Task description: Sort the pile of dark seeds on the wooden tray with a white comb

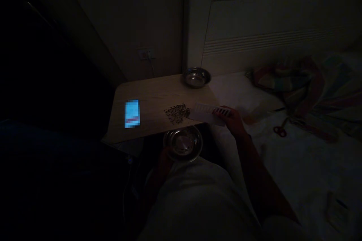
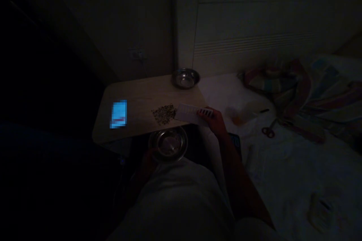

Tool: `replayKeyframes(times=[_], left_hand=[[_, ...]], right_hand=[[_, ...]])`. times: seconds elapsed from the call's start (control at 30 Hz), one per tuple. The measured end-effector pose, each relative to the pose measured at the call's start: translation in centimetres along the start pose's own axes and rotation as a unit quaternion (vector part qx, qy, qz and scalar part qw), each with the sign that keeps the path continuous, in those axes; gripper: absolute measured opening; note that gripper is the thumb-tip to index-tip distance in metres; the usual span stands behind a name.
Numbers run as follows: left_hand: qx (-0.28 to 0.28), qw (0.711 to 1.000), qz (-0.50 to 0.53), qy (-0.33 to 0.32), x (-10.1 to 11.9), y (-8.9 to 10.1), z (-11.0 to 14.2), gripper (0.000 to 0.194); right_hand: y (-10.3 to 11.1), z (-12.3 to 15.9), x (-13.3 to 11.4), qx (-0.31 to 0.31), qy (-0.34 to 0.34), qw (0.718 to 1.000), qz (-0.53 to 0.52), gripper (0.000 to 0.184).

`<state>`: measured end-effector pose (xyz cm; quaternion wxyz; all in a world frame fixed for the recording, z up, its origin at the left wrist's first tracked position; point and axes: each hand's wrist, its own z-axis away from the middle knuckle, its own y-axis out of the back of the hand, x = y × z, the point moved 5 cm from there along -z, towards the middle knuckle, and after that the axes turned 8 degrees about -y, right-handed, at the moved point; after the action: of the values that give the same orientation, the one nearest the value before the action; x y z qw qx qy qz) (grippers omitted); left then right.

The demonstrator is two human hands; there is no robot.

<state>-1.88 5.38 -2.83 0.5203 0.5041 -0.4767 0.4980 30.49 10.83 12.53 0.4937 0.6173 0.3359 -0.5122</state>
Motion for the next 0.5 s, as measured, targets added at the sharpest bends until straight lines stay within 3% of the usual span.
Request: replayKeyframes(times=[0.1, 0.3, 0.5], left_hand=[[-0.014, 0.998, 0.038, 0.045, 0.3, -0.7, 0.0, 0.022], [-0.039, 0.994, 0.075, 0.074, 2.1, -2.5, 0.0, 0.037], [-0.04, 0.991, 0.098, 0.087, 4.2, -2.5, 0.2, 0.032]], right_hand=[[0.9, 0.2, 0.9, 0.018, -0.014, 0.999, -0.024, 0.028], [2.8, 0.4, 2.8, 0.072, -0.037, 0.996, -0.038, 0.029], [2.7, 0.5, 2.8, 0.052, -0.025, 0.998, -0.014, 0.03]])
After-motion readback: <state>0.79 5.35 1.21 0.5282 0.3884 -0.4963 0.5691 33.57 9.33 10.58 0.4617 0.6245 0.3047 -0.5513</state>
